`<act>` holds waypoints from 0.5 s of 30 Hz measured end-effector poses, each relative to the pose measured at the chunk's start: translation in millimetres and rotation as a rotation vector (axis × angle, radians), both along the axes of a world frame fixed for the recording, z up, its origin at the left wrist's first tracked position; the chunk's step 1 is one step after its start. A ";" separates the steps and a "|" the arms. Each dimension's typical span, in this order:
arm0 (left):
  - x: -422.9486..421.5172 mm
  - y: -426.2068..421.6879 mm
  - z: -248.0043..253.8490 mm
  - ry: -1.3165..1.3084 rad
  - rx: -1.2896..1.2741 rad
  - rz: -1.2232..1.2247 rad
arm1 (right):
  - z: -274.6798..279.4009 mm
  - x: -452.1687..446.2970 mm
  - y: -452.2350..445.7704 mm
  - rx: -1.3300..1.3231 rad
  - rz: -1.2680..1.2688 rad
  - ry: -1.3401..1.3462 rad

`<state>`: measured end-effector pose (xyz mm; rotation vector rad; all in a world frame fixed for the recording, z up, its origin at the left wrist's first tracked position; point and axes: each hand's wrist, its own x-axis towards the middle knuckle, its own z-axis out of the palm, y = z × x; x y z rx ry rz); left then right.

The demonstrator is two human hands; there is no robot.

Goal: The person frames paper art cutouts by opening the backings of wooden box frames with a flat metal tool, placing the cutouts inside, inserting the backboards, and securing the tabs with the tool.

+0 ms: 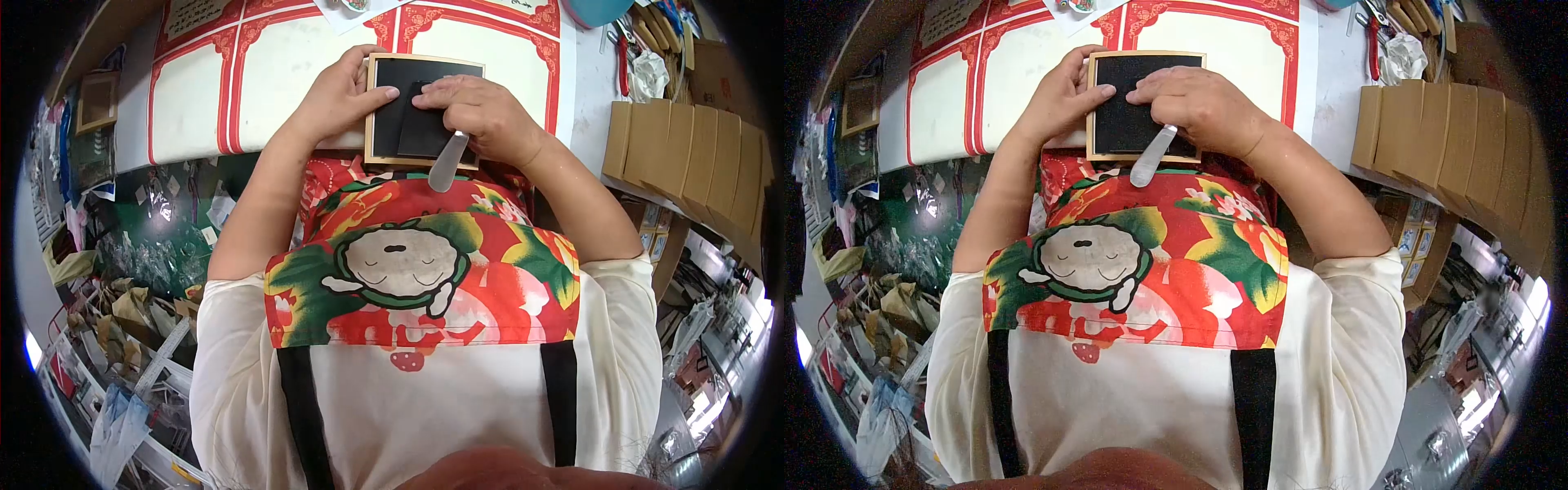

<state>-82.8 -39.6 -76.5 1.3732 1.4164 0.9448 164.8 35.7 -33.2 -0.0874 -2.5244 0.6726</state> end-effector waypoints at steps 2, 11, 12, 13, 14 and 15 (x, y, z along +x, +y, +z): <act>8.7 -0.2 1.8 -0.052 0.068 0.039 | 0.5 0.2 -2.2 -0.016 -0.006 -0.005; 17.7 -2.7 3.4 0.246 0.033 0.166 | 3.9 -4.0 -8.1 0.012 -0.008 -0.143; 17.8 -1.5 2.0 0.228 0.028 0.171 | 7.0 -3.7 -9.0 0.006 -0.015 -0.174; 18.7 -0.1 0.9 0.237 0.059 0.176 | 9.5 -2.7 -10.9 -0.008 -0.025 -0.194; 19.0 -0.3 -0.3 0.248 0.087 0.186 | 11.3 -2.2 -14.5 -0.024 -0.032 -0.212; 18.7 -1.7 -0.7 0.261 0.111 0.197 | 12.1 -2.2 -17.7 -0.044 -0.035 -0.229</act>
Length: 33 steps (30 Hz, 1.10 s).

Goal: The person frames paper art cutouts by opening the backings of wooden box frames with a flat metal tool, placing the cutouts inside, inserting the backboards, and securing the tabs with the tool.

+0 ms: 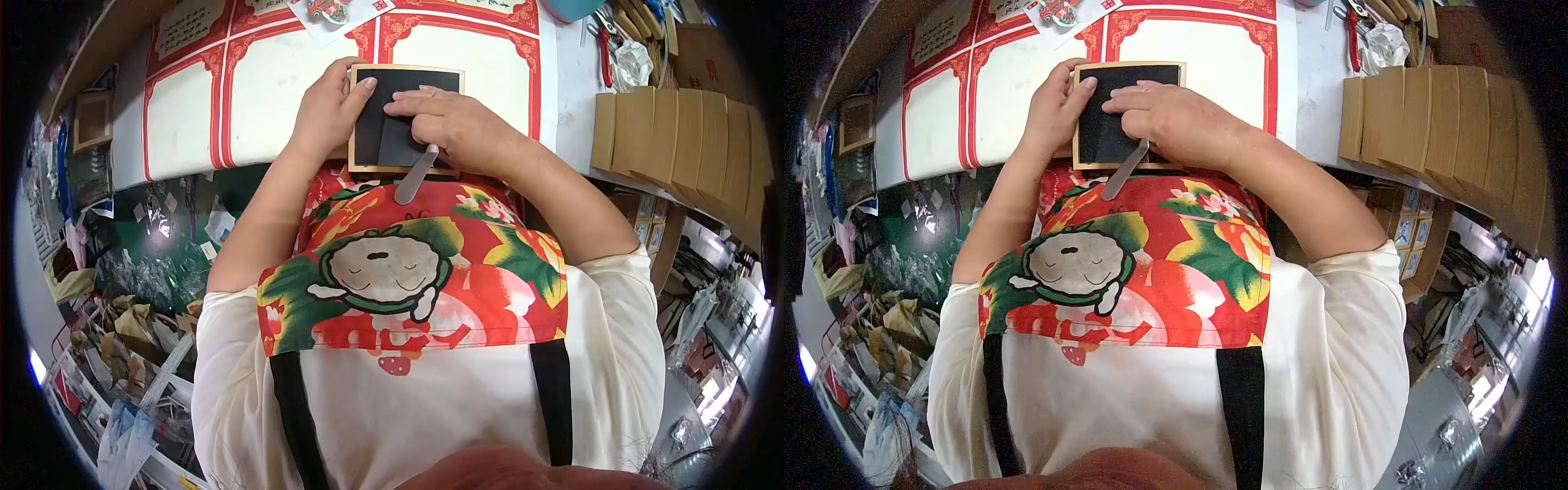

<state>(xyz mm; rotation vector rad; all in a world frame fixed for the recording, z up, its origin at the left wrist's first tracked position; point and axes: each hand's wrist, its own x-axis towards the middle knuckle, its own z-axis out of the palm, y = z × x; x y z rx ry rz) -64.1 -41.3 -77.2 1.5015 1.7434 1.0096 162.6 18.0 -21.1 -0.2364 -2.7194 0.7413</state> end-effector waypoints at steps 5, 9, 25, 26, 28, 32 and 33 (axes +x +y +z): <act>2.7 -1.8 8.4 0.004 -0.084 0.001 | -4.0 0.9 -9.6 -0.064 -0.091 0.119; 4.1 -1.4 9.2 0.010 -0.085 -0.006 | -11.0 1.3 -15.3 -0.055 -0.124 0.198; -0.3 -0.8 12.9 -0.002 -0.081 -0.081 | 21.3 91.7 38.0 -0.471 -0.726 -0.143; -1.9 -0.1 11.0 -0.036 -0.086 -0.077 | 21.0 93.5 39.8 -0.543 -0.685 -0.172; -4.2 2.2 8.2 -0.064 -0.089 -0.076 | 21.0 94.6 45.6 -0.678 -0.599 -0.226; -4.6 2.0 4.1 -0.079 -0.070 -0.084 | 26.0 81.4 53.8 -0.709 -0.577 -0.325; -4.1 1.9 2.6 -0.114 -0.064 -0.082 | 23.0 78.3 57.3 -0.643 -0.568 -0.321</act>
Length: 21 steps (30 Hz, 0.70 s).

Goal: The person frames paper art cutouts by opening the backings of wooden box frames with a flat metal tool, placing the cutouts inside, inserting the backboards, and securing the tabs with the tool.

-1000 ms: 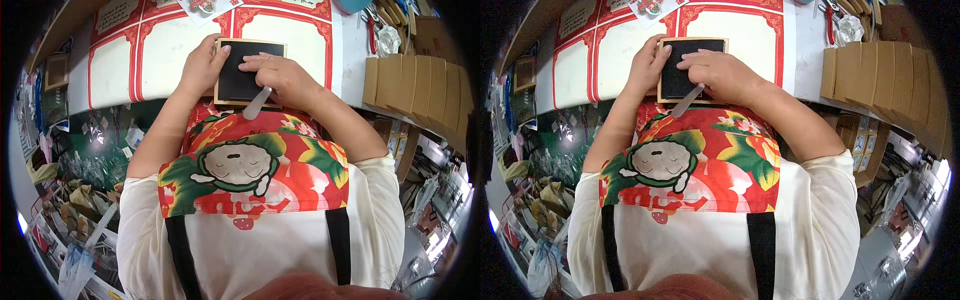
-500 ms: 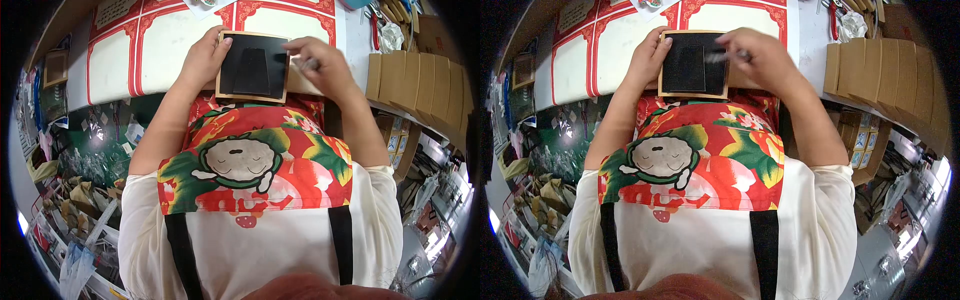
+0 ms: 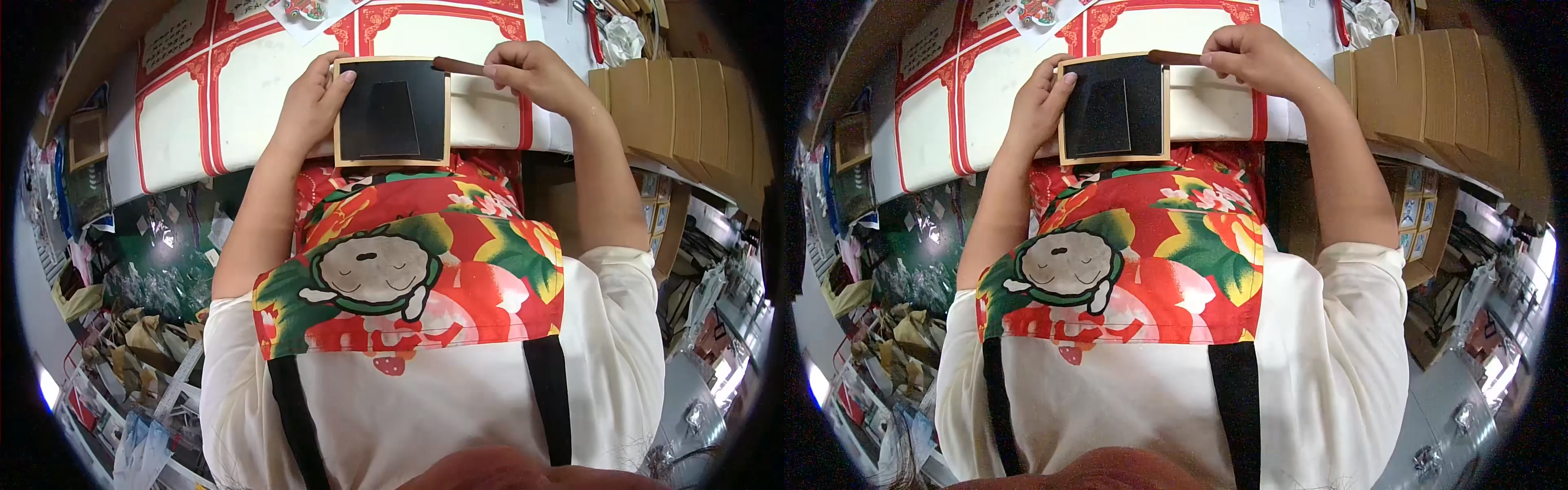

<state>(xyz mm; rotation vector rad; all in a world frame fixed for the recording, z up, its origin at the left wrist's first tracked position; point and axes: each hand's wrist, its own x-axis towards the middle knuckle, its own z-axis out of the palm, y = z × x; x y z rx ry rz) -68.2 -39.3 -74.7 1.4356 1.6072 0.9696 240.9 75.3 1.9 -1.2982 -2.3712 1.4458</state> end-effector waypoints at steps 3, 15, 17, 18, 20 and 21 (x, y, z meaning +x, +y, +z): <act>0.5 -1.2 8.5 -0.014 -0.066 -0.011 | 2.7 -7.3 14.0 0.051 0.000 0.004; -0.8 -1.2 10.8 0.015 -0.089 -0.025 | 14.3 -18.0 43.7 -0.179 0.154 -0.189; -1.8 -0.5 11.2 0.015 -0.129 -0.042 | 14.5 -22.1 42.8 -0.084 0.178 -0.178; -1.2 0.0 12.3 0.008 -0.144 -0.043 | 14.7 -26.0 38.1 0.036 0.177 -0.183; -1.0 -0.8 13.4 0.004 -0.169 -0.044 | 12.4 -29.1 31.6 0.247 0.213 -0.239; -0.6 -0.9 13.8 0.008 -0.177 -0.046 | 11.0 -27.6 29.6 0.228 0.200 -0.208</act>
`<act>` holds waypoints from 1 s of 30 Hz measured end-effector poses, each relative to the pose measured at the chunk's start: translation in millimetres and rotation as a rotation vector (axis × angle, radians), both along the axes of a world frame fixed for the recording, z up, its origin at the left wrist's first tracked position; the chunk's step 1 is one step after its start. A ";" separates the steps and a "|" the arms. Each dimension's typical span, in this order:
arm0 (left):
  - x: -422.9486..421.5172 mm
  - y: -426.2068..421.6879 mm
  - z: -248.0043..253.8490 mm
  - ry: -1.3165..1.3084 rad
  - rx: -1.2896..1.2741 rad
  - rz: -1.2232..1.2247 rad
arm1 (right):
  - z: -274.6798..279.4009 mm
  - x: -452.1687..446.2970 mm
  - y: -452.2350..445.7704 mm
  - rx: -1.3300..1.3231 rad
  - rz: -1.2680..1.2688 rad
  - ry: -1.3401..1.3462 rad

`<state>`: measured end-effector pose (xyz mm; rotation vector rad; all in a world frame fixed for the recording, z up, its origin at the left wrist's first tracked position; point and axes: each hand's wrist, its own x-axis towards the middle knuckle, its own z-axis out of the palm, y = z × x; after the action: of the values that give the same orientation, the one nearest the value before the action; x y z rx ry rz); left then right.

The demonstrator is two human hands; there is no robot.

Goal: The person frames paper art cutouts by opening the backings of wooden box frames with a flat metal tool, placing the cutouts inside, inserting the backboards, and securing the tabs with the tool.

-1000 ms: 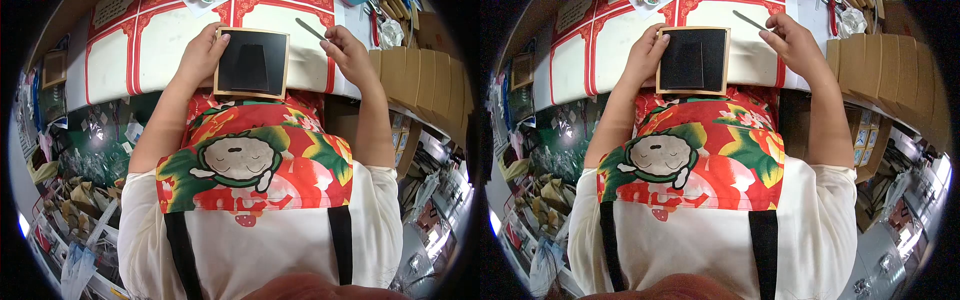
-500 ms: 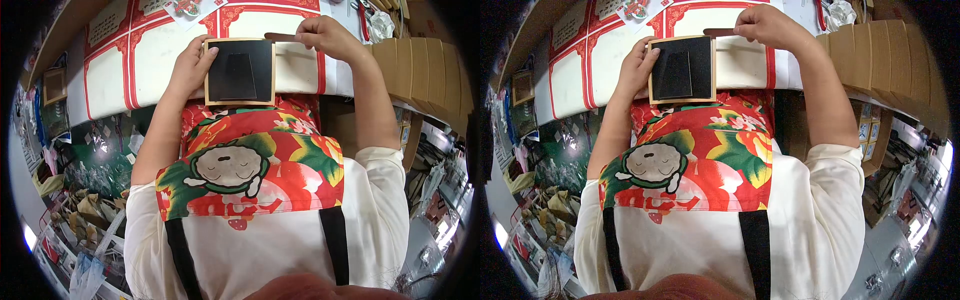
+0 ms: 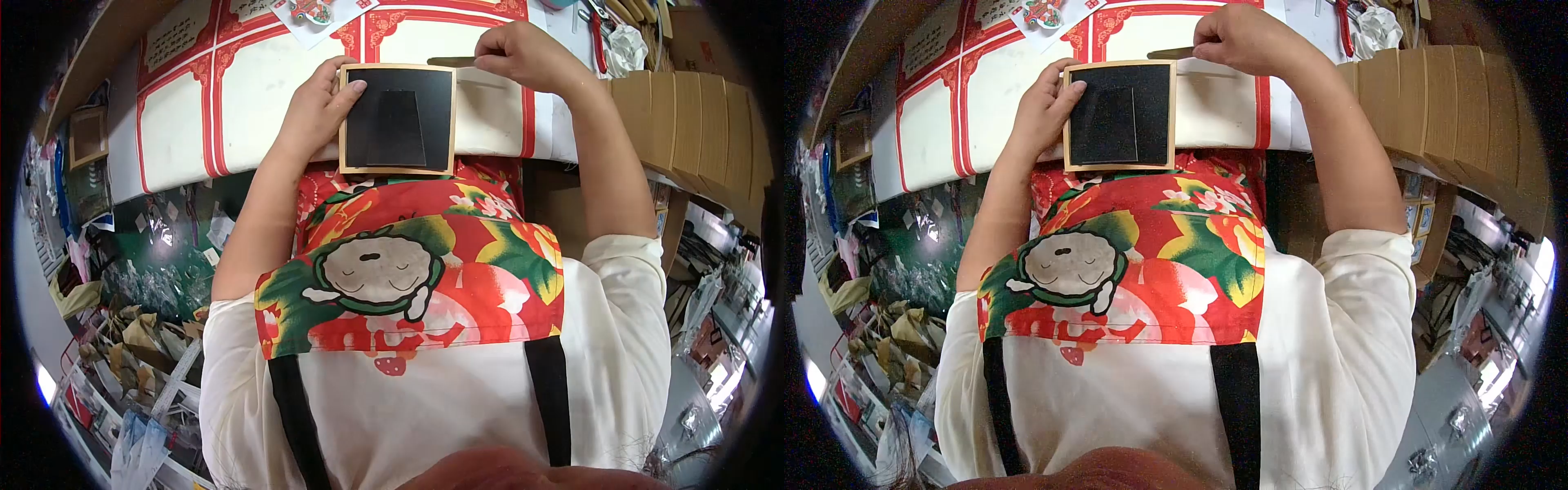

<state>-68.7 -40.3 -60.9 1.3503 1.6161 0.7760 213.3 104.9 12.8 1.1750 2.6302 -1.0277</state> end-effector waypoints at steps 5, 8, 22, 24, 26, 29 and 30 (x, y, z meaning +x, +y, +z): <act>0.4 0.7 -1.6 0.059 0.036 0.005 | 8.8 3.4 -2.3 -0.146 0.009 0.113; 0.5 1.0 -7.2 0.029 0.106 0.020 | 15.0 -3.7 -9.0 0.028 0.034 -0.026; 6.2 -0.9 2.7 0.071 0.125 0.035 | -41.0 -16.8 -62.8 -0.381 -0.554 0.292; 2.8 0.8 1.6 0.093 0.096 -0.003 | -50.2 -18.8 -68.3 -0.399 -0.627 0.353; 0.3 -0.9 -0.3 0.152 0.116 -0.050 | -61.8 -23.6 -71.9 -0.307 -0.652 0.413; 1.6 -5.4 -0.7 0.226 0.198 -0.096 | -63.6 -28.4 -72.0 -0.164 -0.642 0.413; 2.6 -7.5 0.7 0.207 0.202 -0.093 | -63.1 -30.1 -71.7 -0.096 -0.621 0.421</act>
<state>-66.1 -47.8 -60.2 1.6848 1.6529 0.7806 183.2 33.3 -50.3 2.0104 2.4843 -1.6325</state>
